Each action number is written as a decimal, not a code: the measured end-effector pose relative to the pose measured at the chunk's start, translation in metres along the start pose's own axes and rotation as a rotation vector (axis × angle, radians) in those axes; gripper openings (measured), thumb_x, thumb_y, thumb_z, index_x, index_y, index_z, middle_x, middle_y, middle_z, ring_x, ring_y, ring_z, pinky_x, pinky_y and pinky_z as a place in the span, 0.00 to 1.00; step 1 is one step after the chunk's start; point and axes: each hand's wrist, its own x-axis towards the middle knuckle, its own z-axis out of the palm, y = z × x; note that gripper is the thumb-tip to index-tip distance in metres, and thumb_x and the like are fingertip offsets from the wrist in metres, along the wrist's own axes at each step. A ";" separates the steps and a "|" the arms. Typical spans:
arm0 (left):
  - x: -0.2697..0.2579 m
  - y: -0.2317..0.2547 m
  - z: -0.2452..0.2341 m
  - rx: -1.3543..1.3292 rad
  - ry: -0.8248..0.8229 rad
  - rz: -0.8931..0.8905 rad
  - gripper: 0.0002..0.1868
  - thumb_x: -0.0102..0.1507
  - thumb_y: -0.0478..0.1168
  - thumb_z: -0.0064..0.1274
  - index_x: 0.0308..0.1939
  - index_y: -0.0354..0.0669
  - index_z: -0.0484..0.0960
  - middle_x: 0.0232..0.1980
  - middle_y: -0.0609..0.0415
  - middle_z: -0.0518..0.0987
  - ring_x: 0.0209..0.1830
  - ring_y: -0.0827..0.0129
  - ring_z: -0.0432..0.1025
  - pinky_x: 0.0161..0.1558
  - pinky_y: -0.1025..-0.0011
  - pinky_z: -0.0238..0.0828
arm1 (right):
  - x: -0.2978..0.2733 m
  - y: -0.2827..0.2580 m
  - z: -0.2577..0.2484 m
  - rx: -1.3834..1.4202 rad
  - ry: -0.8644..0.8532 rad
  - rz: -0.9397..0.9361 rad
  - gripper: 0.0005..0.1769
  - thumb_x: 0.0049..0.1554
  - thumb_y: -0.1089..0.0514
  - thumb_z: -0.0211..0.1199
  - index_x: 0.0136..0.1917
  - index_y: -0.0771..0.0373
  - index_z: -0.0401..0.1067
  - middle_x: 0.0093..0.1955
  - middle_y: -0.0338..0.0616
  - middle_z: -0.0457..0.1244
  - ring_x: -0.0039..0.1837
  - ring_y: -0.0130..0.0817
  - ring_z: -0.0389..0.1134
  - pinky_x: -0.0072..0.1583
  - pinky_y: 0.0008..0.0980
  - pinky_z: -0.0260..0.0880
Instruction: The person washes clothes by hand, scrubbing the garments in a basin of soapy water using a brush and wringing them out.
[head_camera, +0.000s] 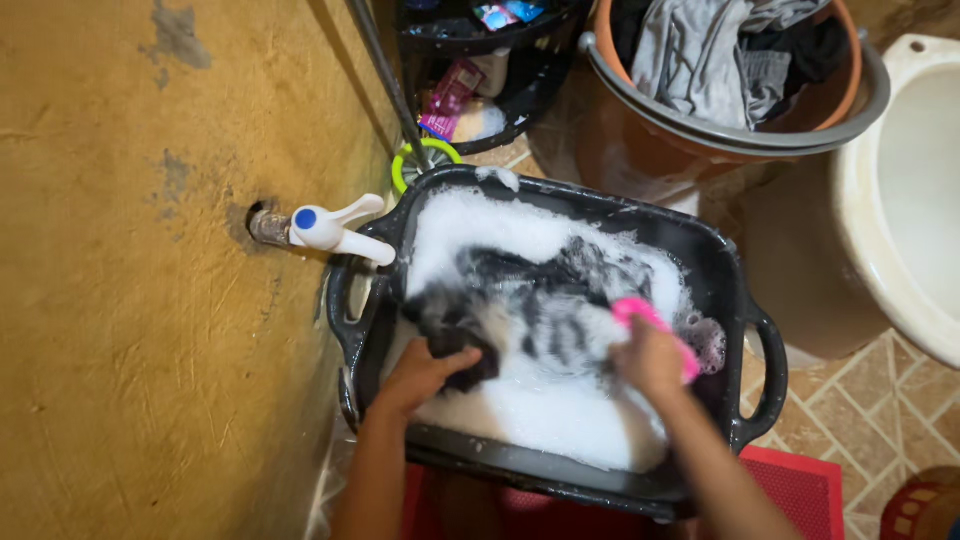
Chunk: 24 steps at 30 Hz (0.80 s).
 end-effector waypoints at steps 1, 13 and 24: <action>-0.011 0.010 0.001 0.009 -0.105 -0.060 0.22 0.57 0.43 0.67 0.50 0.33 0.86 0.43 0.51 0.85 0.42 0.65 0.77 0.45 0.67 0.75 | -0.002 -0.002 -0.031 0.039 0.003 0.062 0.31 0.48 0.50 0.72 0.62 0.61 0.72 0.46 0.56 0.71 0.49 0.51 0.74 0.53 0.48 0.74; -0.150 0.116 -0.068 -0.732 -0.137 0.367 0.22 0.63 0.32 0.54 0.61 0.27 0.75 0.58 0.39 0.82 0.57 0.54 0.78 0.59 0.54 0.72 | 0.025 0.019 -0.268 0.689 0.367 -0.039 0.24 0.57 0.56 0.68 0.63 0.70 0.72 0.51 0.50 0.70 0.50 0.36 0.72 0.52 0.36 0.74; 0.006 0.006 -0.031 -0.530 -0.132 0.261 0.36 0.56 0.30 0.62 0.68 0.34 0.67 0.64 0.47 0.76 0.63 0.61 0.72 0.65 0.62 0.69 | 0.054 -0.011 -0.049 0.301 0.140 0.006 0.29 0.46 0.59 0.72 0.59 0.70 0.70 0.52 0.59 0.69 0.52 0.49 0.72 0.54 0.46 0.73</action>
